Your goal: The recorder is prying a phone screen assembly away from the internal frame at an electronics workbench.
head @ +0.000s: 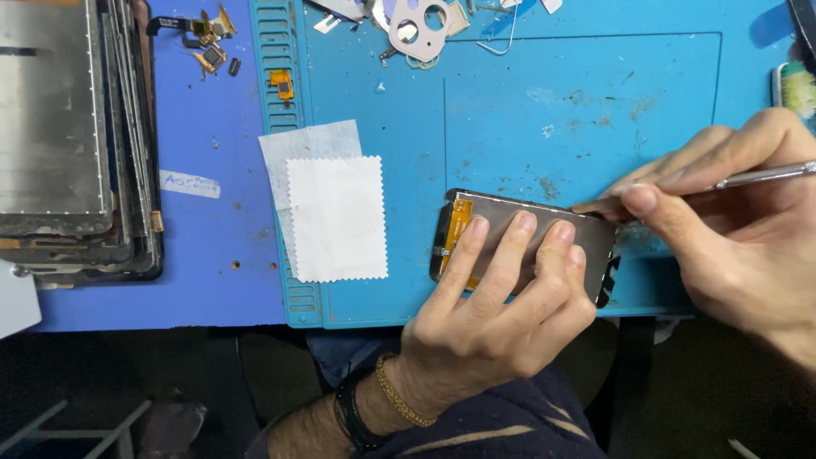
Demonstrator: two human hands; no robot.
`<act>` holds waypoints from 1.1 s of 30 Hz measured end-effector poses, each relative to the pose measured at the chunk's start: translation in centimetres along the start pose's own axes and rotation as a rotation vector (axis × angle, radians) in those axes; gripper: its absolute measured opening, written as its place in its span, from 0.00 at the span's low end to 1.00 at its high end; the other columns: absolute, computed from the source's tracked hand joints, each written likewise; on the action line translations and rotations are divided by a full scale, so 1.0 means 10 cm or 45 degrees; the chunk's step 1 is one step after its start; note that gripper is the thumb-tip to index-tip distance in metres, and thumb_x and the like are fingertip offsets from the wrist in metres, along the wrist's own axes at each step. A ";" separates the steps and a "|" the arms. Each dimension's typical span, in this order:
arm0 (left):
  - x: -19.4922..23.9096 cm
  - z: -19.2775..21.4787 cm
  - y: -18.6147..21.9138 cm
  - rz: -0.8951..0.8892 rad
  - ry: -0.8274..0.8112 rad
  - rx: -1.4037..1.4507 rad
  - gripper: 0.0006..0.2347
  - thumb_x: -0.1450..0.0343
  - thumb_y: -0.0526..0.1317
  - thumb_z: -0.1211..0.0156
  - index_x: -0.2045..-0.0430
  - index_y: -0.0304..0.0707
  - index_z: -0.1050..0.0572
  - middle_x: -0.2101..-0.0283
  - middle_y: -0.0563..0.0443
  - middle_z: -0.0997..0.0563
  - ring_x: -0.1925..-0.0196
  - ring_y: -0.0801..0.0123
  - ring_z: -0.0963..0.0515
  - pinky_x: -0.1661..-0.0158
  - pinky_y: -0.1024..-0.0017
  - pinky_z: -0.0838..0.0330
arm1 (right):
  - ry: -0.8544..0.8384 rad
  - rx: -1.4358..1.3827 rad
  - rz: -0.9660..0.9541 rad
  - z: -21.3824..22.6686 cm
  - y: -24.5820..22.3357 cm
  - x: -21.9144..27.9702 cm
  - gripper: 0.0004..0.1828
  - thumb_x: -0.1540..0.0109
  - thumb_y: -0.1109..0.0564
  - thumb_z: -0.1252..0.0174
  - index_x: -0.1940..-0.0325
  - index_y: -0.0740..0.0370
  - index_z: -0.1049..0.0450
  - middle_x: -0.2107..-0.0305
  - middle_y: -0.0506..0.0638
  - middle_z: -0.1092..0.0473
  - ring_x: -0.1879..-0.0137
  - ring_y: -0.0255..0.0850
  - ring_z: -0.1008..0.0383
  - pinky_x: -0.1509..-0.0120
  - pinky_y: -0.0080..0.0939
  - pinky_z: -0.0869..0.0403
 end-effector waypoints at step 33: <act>0.05 -0.02 0.02 0.025 0.001 0.034 0.03 0.20 0.41 0.40 0.57 0.47 0.22 0.47 0.58 0.20 0.39 0.63 0.23 0.38 0.61 0.25 | 0.016 0.062 -0.039 -0.04 -0.09 -0.06 0.14 0.36 0.69 0.40 0.60 0.63 0.41 0.69 0.56 0.29 0.53 0.42 0.18 0.47 0.40 0.15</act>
Point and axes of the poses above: each hand's wrist, its own x-axis away from the middle knuckle, its own z-axis out of the back of the hand, y = z × x, the point moved 2 cm from there along -x, towards the middle knuckle
